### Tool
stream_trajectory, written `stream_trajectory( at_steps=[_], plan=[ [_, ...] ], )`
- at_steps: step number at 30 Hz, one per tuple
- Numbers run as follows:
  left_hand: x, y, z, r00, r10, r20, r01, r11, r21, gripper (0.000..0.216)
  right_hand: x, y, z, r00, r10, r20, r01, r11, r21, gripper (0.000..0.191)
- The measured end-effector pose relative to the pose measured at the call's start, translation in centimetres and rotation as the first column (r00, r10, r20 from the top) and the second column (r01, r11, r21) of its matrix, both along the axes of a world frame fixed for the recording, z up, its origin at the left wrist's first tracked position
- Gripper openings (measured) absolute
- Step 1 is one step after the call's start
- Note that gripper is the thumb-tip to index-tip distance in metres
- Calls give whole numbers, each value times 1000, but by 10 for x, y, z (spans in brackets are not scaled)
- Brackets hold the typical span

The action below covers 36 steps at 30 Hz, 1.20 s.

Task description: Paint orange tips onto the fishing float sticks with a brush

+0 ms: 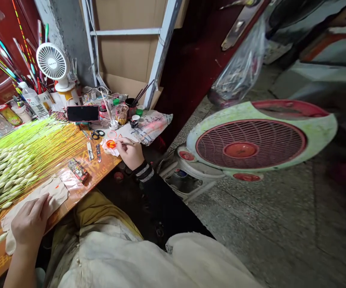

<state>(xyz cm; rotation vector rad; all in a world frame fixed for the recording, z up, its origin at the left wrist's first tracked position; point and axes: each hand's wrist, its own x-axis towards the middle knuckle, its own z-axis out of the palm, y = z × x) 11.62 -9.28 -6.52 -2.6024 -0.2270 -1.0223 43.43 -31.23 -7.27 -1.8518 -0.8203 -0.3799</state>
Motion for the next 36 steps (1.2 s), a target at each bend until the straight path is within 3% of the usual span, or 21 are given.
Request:
stream_trajectory(
  at_steps=[5,14,26,31,36],
  plan=[
    [-2,0,0,1000,8,-10,-9,1000,-15,22,0,6,-6,1000,28,1,-28,999,-46,26],
    [0,0,-1,1000,2,3,-2,999,-46,19,-9,-11,-5,995,24,-96,-20,999,36,26],
    [-1,3,-4,1000,-4,9,4,999,-36,21,-6,-30,13,957,84,-278,-44,988,148,28],
    [0,3,-3,1000,-6,14,6,1000,-25,22,-4,-20,5,899,203,-388,-71,942,327,42],
    [0,3,-3,1000,-8,13,9,999,-39,21,-5,-12,-6,903,146,-405,-11,948,317,47]
  ],
)
